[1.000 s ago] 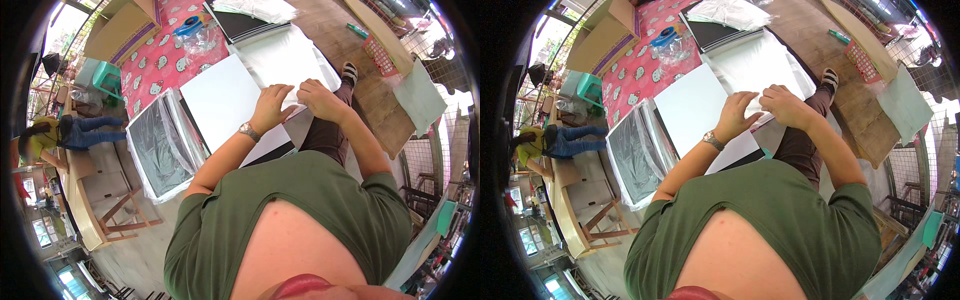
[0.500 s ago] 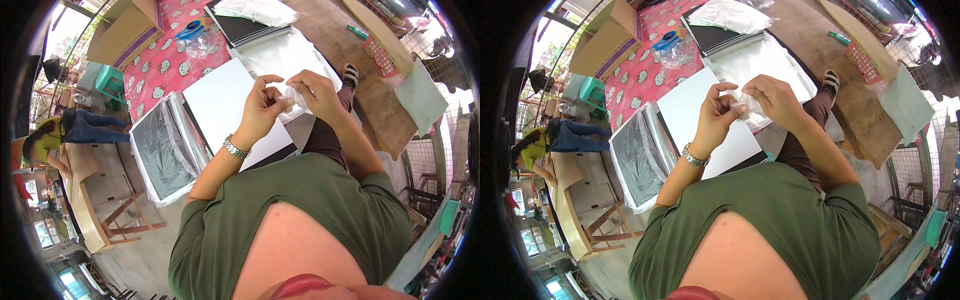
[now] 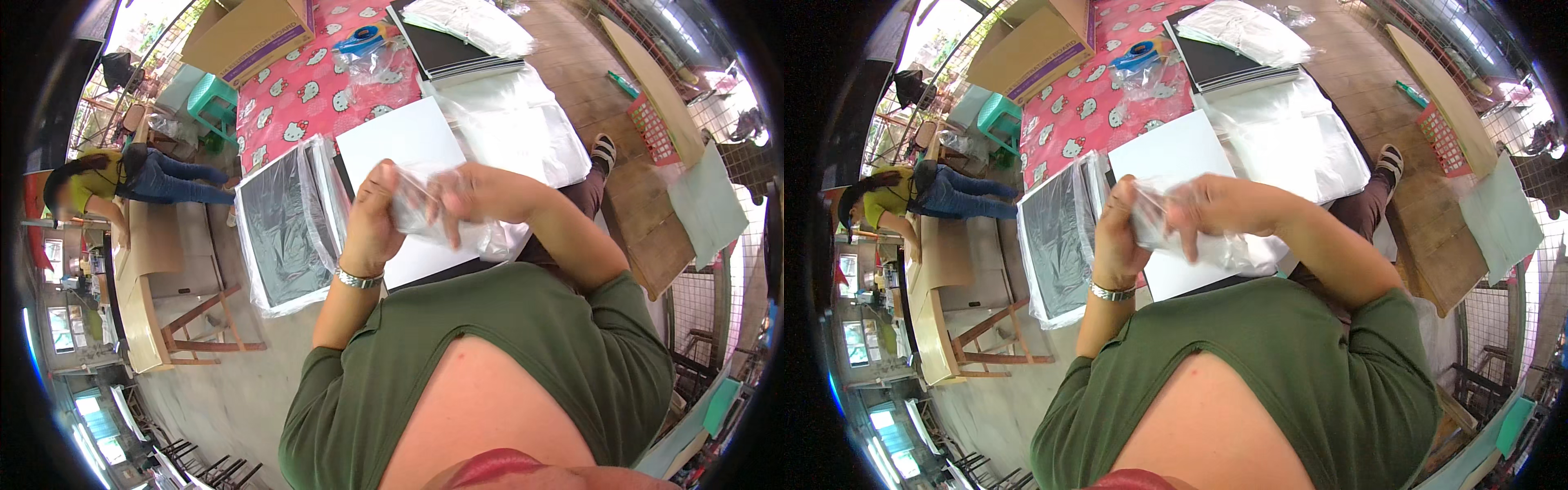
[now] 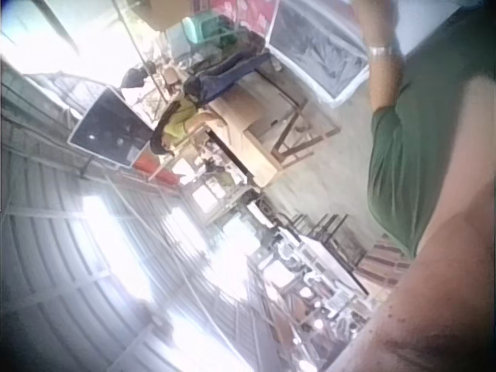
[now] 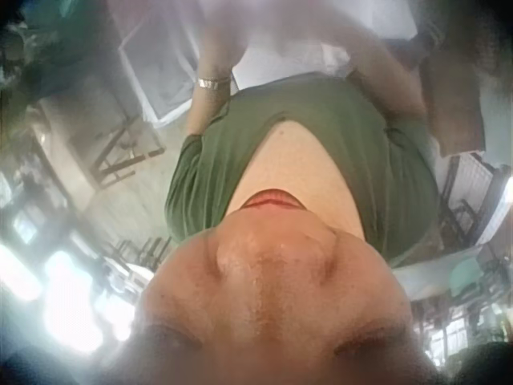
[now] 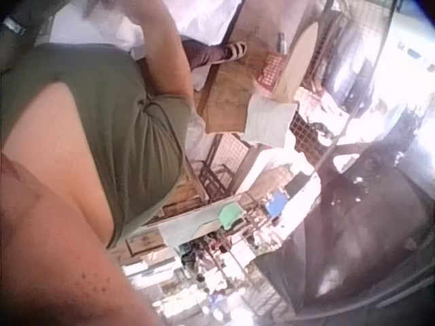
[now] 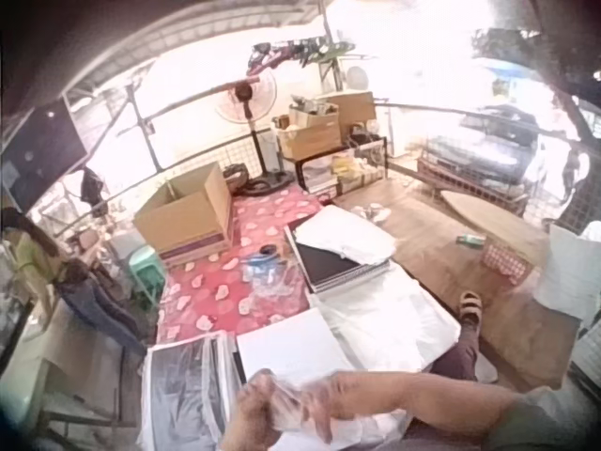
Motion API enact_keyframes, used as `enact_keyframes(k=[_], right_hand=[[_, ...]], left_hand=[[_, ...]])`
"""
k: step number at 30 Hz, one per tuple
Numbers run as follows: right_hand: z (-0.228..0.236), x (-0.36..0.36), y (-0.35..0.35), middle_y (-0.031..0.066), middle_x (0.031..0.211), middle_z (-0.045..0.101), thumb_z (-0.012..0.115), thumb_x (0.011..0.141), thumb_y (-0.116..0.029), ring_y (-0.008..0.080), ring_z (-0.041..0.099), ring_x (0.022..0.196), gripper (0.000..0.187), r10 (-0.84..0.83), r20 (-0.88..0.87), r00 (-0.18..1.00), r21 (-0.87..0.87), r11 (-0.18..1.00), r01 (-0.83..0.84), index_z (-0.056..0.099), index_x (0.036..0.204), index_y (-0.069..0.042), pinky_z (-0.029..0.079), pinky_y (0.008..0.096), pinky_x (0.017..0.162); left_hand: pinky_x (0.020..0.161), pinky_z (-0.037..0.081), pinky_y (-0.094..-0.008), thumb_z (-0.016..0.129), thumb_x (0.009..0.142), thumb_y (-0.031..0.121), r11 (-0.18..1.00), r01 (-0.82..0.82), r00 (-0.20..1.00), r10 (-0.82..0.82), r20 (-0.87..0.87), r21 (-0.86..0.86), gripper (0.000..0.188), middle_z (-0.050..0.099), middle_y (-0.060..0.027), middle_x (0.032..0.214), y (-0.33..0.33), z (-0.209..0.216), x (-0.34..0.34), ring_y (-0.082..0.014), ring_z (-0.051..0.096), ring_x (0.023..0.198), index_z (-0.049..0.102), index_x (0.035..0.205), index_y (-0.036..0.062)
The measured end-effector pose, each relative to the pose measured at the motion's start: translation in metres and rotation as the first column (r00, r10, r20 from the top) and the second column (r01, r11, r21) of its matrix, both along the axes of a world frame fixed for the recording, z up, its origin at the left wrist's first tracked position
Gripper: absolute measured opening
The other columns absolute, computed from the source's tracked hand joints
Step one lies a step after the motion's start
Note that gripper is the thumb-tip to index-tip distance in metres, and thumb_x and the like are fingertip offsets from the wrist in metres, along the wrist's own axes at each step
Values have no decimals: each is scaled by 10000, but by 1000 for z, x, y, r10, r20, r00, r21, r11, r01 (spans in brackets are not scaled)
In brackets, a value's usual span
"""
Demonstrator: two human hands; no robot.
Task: The person places black rectangular boards into plastic bags and stacks the bagged items on a table.
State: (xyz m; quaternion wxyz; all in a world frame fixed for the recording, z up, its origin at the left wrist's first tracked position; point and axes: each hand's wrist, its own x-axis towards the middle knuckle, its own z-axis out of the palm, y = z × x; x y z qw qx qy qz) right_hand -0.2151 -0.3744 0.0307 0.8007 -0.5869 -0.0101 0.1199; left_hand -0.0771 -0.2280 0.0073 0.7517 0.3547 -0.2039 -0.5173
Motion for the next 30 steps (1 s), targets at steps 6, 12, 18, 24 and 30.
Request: enact_keyframes(k=[6, 12, 18, 24, 30], right_hand=[[-6, -12, -31, 84, 860, 668, 627, 813, -194, 206, 608, 800, 225, 366, 747, 555, -124, 897, -424, 661, 982, -49, 454, 333, 783], [3, -15, -60, 68, 817, 610, 566, 849, -165, 177, 621, 773, 135, -679, -55, 732, 355, 672, 650, 559, 880, -33, 504, 320, 731], [-16, 10, -92, -2, 741, 568, 609, 830, -148, 85, 551, 763, 128, -141, 132, 981, -555, 809, 191, 527, 882, -65, 432, 223, 731], [-33, 39, -126, -2, 846, 611, 497, 908, -209, 52, 540, 800, 158, -689, 94, 719, -183, 698, 692, 540, 933, -59, 458, 236, 707], [-38, 8, -116, -3, 877, 604, 573, 863, -169, 90, 568, 804, 222, -54, 93, 994, -469, 878, 92, 581, 1029, -22, 469, 257, 759]], left_hand=[[722, 520, -452, 467, 896, 387, 968, -240, 954, 221, -201, -77, 302, 634, -82, 902, 45, 13, 73, -240, 628, 797, 590, 1007, 134], [689, 509, -344, 462, 903, 391, 918, -370, 929, 365, 59, 142, 324, 608, -50, 966, 56, -3, 55, -177, 601, 804, 557, 975, 89], [670, 466, -268, 554, 869, 311, 976, -163, 974, 183, 134, -144, 249, 579, 1, 900, 52, 11, 71, -101, 555, 760, 532, 956, 80], [702, 466, -263, 592, 797, 111, 892, 173, 814, -368, 448, 418, 261, 593, -31, 882, 39, -30, 63, -123, 557, 730, 569, 1046, 35], [762, 516, -380, 538, 825, 164, 960, -173, 978, 195, -81, 220, 246, 624, -116, 961, 32, -19, 78, -204, 610, 842, 570, 1019, 17]])
